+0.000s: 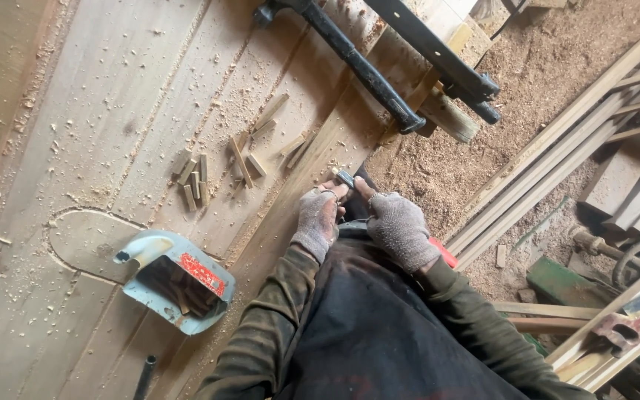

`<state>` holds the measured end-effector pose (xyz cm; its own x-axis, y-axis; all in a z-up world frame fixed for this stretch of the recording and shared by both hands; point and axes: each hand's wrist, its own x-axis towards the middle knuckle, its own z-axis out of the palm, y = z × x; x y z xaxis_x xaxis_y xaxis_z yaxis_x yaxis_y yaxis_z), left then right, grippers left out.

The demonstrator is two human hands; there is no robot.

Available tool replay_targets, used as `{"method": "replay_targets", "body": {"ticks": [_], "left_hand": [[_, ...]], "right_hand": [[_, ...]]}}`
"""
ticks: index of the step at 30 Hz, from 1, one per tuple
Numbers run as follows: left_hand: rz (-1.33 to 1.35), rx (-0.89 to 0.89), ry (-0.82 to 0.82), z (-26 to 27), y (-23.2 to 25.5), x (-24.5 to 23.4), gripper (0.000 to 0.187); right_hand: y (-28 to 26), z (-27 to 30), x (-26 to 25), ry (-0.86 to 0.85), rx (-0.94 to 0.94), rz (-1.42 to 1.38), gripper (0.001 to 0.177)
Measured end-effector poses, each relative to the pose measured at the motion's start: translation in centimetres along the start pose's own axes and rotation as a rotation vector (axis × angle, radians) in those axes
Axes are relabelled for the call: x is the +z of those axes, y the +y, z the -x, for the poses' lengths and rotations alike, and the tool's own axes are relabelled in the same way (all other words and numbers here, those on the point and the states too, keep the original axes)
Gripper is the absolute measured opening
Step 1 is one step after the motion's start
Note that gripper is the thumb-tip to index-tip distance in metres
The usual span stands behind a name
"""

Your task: Using a hammer and chisel to carve or clean out a joint in a wooden board

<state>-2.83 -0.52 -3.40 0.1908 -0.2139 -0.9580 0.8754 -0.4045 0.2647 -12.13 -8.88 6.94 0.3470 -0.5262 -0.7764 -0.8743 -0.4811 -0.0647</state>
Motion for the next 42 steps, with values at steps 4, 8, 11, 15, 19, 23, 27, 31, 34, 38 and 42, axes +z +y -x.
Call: {"method": "replay_targets", "body": {"ticks": [4,8,11,15,19,23,27,31,34,38,42], "left_hand": [[-0.016,0.014,-0.054,0.1,0.1,-0.3,0.03],[0.003,-0.008,-0.095,0.7,1.0,-0.2,0.029],[0.012,0.002,-0.112,0.9,0.9,-0.2,0.03],[-0.042,0.028,-0.078,0.1,-0.2,-0.2,0.033],[-0.108,0.074,-0.009,-0.8,-0.8,0.0,0.03],[-0.094,0.073,0.026,-1.2,-1.3,0.2,0.031],[-0.124,0.078,0.023,-0.5,-0.4,0.4,0.028],[-0.142,0.065,0.019,1.3,1.3,0.9,0.031],[-0.172,0.026,-0.008,1.1,0.3,-0.9,0.045],[-0.386,0.025,0.049,7.8,5.4,-3.4,0.05],[-0.334,0.241,0.235,10.7,6.9,-5.4,0.047]], "right_hand": [[0.2,0.0,0.2,-0.007,-0.012,-0.066,0.076],[0.6,-0.3,0.6,-0.001,-0.03,-0.127,0.072],[0.5,0.1,-0.1,0.004,-0.014,-0.09,0.069],[-0.6,1.2,-2.4,-0.009,-0.022,-0.02,0.074],[-1.2,1.0,-3.0,-0.062,0.005,0.032,0.075],[-1.6,1.0,-3.5,-0.055,0.009,0.04,0.072],[-1.9,0.7,-3.2,-0.054,0.033,0.096,0.072],[-2.6,-0.3,-2.1,0.012,0.062,0.149,0.078],[-1.5,0.5,-0.9,0.135,-0.021,0.092,0.073],[-4.7,1.0,-4.9,0.292,-0.194,-0.149,0.066],[-8.7,-4.5,-4.8,0.443,-0.434,-0.264,0.083]]}}
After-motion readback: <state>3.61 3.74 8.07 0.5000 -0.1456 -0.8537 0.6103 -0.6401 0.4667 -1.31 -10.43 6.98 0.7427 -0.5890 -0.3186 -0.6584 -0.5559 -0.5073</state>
